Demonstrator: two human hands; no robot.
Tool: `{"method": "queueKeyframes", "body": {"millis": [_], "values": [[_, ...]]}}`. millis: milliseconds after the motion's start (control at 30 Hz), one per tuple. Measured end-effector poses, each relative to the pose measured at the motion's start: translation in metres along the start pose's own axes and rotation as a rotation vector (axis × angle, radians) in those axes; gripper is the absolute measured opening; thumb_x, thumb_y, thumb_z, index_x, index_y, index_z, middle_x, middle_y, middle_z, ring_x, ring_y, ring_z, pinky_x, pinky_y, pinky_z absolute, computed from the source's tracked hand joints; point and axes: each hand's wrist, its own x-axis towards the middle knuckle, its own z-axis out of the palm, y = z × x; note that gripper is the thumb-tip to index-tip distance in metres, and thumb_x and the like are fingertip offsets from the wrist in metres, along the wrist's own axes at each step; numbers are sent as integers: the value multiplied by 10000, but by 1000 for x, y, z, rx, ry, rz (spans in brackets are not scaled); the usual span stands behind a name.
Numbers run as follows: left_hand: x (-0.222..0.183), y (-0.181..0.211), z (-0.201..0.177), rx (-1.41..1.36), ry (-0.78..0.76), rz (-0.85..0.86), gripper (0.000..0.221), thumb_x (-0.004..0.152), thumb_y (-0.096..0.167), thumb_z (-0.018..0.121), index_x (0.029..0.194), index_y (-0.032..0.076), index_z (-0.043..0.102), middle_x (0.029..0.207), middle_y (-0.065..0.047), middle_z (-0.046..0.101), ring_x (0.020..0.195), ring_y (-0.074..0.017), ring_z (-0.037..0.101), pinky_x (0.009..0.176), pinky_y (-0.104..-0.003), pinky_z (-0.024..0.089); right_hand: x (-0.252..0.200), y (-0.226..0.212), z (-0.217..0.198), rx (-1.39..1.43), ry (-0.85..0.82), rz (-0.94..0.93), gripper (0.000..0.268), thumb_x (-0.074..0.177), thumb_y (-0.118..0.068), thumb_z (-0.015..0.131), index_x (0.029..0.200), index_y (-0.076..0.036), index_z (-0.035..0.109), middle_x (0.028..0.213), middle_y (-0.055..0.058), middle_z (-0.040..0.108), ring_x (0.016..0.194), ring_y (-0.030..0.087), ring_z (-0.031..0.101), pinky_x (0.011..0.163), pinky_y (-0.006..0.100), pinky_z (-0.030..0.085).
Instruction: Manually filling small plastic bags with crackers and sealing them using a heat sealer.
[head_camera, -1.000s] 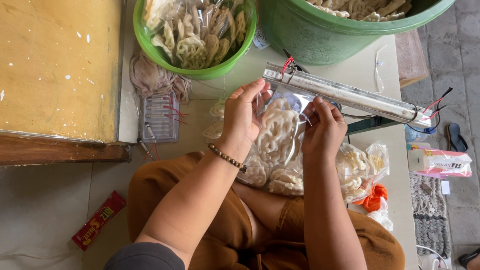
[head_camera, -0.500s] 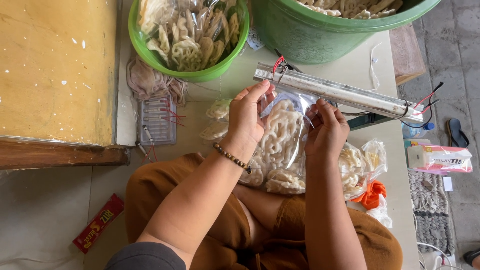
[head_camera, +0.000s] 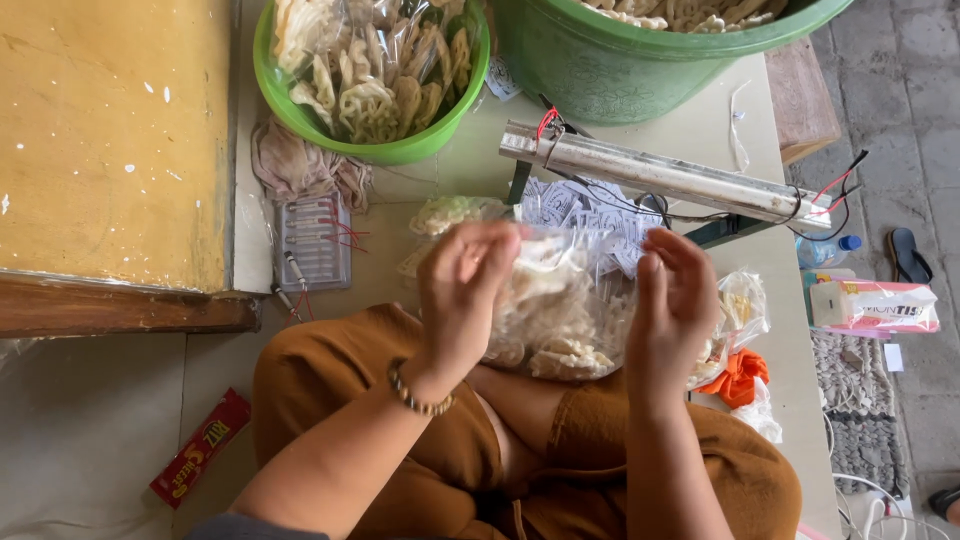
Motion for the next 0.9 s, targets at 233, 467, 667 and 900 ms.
{"method": "queueKeyframes", "body": {"millis": [233,467,667,900], "values": [[-67,30,-18,7,-175,290,131,981,130,671,976,3,700,983,-194,745,981,-286,742,880,-454,619,-43,-10,-19,-537,-268,-775,179,993,-220,638,934,-133,782,934,25,778,815,247,736,868,408,449],[-91,43,-30,13,-480,339,88,1038,172,629,1019,92,661,1104,-72,720,617,-80,474,537,-200,426,-76,-76,-18,-811,-303,-736,205,948,-142,702,1146,-90,726,1128,36,776,1101,211,680,1165,452,298],[-102,68,-35,-130,-409,102,50,1041,128,602,1056,81,604,1117,-77,684,606,-42,442,526,-171,398,-78,-80,-33,-695,-337,-680,31,935,-95,715,937,-86,745,944,43,797,945,183,707,1019,378,360],[-100,76,-39,-293,-400,28,105,1017,167,665,1063,92,609,1085,-68,659,994,-160,634,957,-325,539,-85,-81,-51,-423,-302,-324,47,916,1,680,894,38,661,922,141,701,890,241,635,823,319,504]]}}
